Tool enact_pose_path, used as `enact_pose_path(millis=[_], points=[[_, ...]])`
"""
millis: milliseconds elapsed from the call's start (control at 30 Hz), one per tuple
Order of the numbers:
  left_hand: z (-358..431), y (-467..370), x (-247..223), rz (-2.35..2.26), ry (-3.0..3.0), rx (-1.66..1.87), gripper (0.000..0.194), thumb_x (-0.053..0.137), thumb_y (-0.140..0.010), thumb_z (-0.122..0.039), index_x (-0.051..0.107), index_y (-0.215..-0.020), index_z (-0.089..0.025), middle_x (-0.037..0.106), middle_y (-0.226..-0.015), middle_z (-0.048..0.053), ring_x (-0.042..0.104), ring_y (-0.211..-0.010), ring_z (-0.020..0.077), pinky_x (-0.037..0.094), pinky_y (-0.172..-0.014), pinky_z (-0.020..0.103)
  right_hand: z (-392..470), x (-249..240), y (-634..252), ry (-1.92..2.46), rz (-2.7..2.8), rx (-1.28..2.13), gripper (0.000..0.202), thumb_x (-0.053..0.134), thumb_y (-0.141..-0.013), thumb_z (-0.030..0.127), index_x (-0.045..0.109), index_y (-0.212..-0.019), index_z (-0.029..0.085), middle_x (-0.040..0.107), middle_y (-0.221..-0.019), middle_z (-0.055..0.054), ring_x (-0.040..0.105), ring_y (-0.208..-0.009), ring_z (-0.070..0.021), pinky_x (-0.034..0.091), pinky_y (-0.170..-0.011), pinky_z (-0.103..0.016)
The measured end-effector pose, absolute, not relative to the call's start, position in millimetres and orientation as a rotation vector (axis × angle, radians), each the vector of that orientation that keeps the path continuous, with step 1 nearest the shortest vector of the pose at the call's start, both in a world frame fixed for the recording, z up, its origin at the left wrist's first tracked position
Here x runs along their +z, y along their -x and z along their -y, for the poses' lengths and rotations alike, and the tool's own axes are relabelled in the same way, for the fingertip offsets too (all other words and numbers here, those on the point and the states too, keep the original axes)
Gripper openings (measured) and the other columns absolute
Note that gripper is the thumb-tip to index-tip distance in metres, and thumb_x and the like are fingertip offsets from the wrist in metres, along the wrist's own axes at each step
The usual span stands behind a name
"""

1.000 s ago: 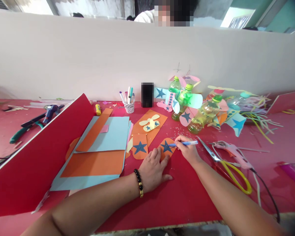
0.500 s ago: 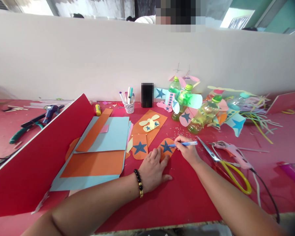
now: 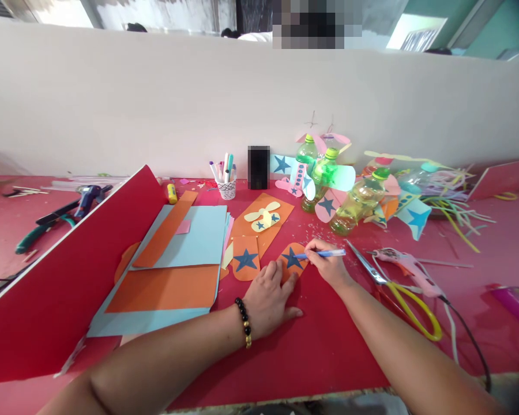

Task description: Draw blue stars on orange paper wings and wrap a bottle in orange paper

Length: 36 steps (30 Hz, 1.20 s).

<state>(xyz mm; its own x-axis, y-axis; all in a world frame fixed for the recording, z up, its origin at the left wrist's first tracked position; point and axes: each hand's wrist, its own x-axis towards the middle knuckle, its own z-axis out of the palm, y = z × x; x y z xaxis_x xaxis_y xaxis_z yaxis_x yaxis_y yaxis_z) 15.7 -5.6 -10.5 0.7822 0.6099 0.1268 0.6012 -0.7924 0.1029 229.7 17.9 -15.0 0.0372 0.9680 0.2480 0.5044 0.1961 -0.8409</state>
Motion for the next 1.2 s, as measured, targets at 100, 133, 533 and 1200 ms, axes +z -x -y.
enact_pose_path(millis=[100, 133, 533, 1200], points=[[6, -16, -10, -0.993, -2.905, 0.224, 0.079, 0.043, -0.082, -0.072, 0.043, -0.139, -0.017, 0.036, -0.143, 0.021, 0.034, -0.128, 0.0351, 0.031, -0.104, 0.046, -18, -15, -230, 1.43, 1.595, 0.679, 0.015, 0.052, -0.084, 0.026, 0.055, -0.07, 0.021, 0.051, -0.059, 0.003, 0.05, -0.058, -0.0139, 0.037, -0.056, -0.026], [5, -16, -10, -0.994, -2.904, 0.215, 0.08, 0.043, -0.082, -0.072, 0.043, -0.139, -0.017, 0.036, -0.143, 0.021, 0.034, -0.128, 0.0352, 0.031, -0.104, 0.046, -18, -15, -230, 1.43, 1.597, 0.688, 0.015, 0.052, -0.084, 0.027, 0.055, -0.071, 0.021, 0.052, -0.059, 0.003, 0.05, -0.058, -0.014, 0.037, -0.055, -0.026], [5, -15, -10, -0.995, -2.878, 0.235, 0.078, 0.045, -0.081, -0.071, 0.043, -0.139, -0.018, 0.035, -0.142, 0.02, 0.034, -0.127, 0.0345, 0.03, -0.104, 0.046, -18, -17, -234, 1.392, 1.305, 0.776, 0.017, 0.054, -0.084, 0.033, 0.056, -0.073, 0.02, 0.06, -0.059, 0.001, 0.055, -0.054, -0.0141, 0.042, -0.052, -0.026], [14, -14, 20, -0.455, -2.708, 0.289, 0.045, 0.038, -0.095, -0.051, 0.052, -0.125, -0.02, 0.062, -0.106, 0.007, 0.057, -0.091, 0.0191, 0.047, -0.083, 0.03, -24, -17, -227, 1.243, 1.111, 0.939, 0.029, 0.06, -0.082, 0.049, 0.057, -0.094, 0.022, 0.06, -0.081, -0.002, 0.062, -0.079, -0.017, 0.058, -0.076, -0.036]])
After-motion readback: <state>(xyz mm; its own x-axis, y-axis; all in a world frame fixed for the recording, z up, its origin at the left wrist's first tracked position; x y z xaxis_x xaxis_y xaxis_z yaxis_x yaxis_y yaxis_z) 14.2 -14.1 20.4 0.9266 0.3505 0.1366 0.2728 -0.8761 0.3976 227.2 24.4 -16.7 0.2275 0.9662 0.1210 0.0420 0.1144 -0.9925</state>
